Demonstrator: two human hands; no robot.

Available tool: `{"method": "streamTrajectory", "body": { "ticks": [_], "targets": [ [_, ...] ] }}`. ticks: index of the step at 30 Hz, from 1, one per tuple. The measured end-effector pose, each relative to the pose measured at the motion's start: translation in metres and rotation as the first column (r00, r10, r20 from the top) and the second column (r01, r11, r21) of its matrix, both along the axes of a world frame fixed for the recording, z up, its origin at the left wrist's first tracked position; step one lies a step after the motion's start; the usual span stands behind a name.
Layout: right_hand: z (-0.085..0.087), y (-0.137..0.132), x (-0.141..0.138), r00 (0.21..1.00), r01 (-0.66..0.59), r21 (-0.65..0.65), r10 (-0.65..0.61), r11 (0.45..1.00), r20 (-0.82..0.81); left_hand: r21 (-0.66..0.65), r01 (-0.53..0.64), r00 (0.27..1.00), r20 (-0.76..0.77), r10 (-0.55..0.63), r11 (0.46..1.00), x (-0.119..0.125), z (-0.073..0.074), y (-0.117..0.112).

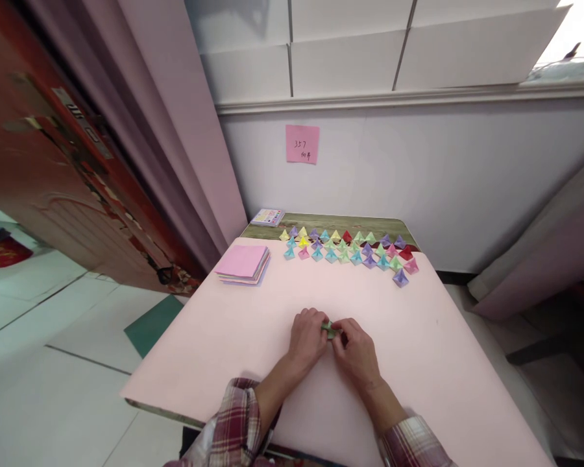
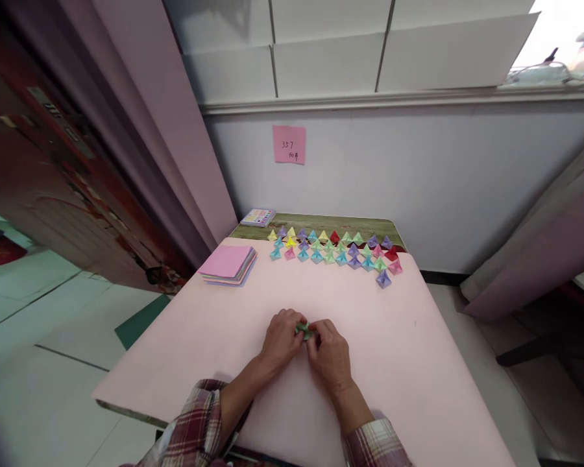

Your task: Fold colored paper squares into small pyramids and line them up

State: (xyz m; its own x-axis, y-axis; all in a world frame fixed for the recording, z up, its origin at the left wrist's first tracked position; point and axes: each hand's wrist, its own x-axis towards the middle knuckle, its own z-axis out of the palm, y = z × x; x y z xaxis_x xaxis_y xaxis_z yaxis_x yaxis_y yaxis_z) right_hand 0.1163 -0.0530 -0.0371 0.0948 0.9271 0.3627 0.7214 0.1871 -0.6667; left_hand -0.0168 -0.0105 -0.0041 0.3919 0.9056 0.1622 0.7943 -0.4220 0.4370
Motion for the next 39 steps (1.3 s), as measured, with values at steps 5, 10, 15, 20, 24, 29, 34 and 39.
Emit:
{"method": "streamTrajectory", "body": {
  "ticks": [5,10,15,20,24,29,34,39],
  "targets": [
    [0.001,-0.001,-0.001,1.0,0.002,-0.01,-0.002,1.0,-0.003,0.019,0.012,1.0,0.001,-0.012,1.0,0.0,0.0,-0.001],
    [0.004,-0.001,-0.004,1.0,-0.013,-0.041,0.013,0.999,0.005,0.007,0.004,1.0,0.01,-0.005,1.0,-0.001,-0.001,-0.001],
    [0.013,-0.001,-0.005,0.997,0.0,-0.08,0.006,0.997,0.075,-0.001,0.005,1.0,-0.009,-0.005,1.0,-0.001,0.003,0.0],
    [0.03,0.001,0.0,0.962,-0.008,-0.093,0.033,0.996,0.27,0.039,0.067,0.997,-0.034,-0.066,0.997,0.003,0.008,0.003],
    [0.038,0.003,0.01,0.902,-0.022,-0.082,0.056,0.996,0.428,0.096,0.155,0.988,-0.042,-0.151,0.983,0.011,0.006,0.003],
    [0.043,0.002,0.019,0.886,-0.024,-0.078,0.058,0.997,0.46,0.134,0.237,0.972,-0.033,-0.235,0.962,0.024,0.002,0.002],
    [0.045,0.0,0.041,0.925,0.03,-0.061,-0.004,0.998,0.381,0.049,0.301,0.944,0.126,-0.305,0.952,0.028,0.015,0.005],
    [0.052,0.015,0.12,0.876,0.432,-0.11,-0.387,0.895,0.288,0.027,0.237,0.94,0.247,-0.236,0.971,0.003,0.015,0.009]
  ]
}}
